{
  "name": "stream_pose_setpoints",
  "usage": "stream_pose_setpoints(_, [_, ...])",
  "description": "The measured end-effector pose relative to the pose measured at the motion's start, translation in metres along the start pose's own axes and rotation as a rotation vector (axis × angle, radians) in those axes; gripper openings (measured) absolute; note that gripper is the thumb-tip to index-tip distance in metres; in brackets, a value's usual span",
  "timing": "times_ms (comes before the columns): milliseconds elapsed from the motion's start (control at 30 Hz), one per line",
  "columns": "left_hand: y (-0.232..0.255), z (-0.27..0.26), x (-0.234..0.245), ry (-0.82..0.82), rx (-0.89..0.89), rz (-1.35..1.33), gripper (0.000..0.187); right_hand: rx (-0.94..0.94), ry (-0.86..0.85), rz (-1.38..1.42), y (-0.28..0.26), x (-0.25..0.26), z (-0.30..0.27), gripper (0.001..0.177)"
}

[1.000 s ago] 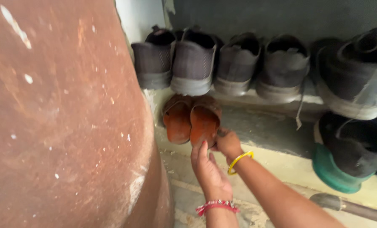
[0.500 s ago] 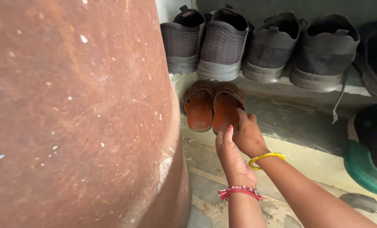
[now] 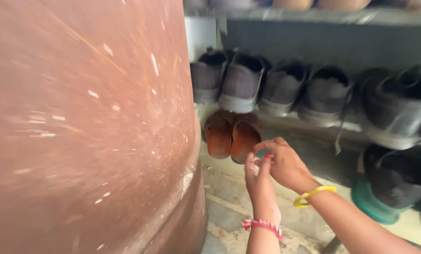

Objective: The person wipes a brown leather sandal with a cloth, then places it on a shelf. They rearrange several pairs of shoes on the shelf and then wipe a pair of dark flip-flops with the same cloth.

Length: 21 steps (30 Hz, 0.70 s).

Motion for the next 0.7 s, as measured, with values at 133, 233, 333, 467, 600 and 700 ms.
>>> stream_pose_setpoints(133, [0.03,-0.054,-0.03,-0.209,-0.164,0.025,0.063,0.081,0.043,0.008,-0.042,0.083,-0.033,0.035])
stream_pose_setpoints(233, [0.063,-0.097,-0.049,-0.265,-0.374,0.232,0.056,0.162,0.102,0.033,-0.069,0.14,-0.054,0.036])
stream_pose_setpoints(333, [0.089,-0.139,-0.076,-0.33,-0.453,0.323,0.052,0.13,0.152,0.073,-0.081,0.192,-0.068,0.033])
stream_pose_setpoints(467, [0.115,-0.188,-0.114,-0.408,-0.547,0.378,0.053,0.135,0.213,0.076,-0.087,0.255,-0.088,0.033])
stream_pose_setpoints(600, [0.145,-0.23,-0.155,-0.473,-0.741,0.543,0.057,0.19,0.252,0.107,-0.098,0.32,-0.097,0.037])
stream_pose_setpoints(700, [0.157,-0.253,-0.184,-0.532,-0.827,0.725,0.057,0.086,0.248,0.061,-0.092,0.36,-0.101,0.034])
Point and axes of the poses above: each hand's wrist, its own z-axis towards the middle knuckle, its own x-axis out of the back of the hand, y = z × x, the point moved 7 cm from there along z, towards the middle knuckle, and after that the axes turned 11 degrees about y, right-handed, at the moved point
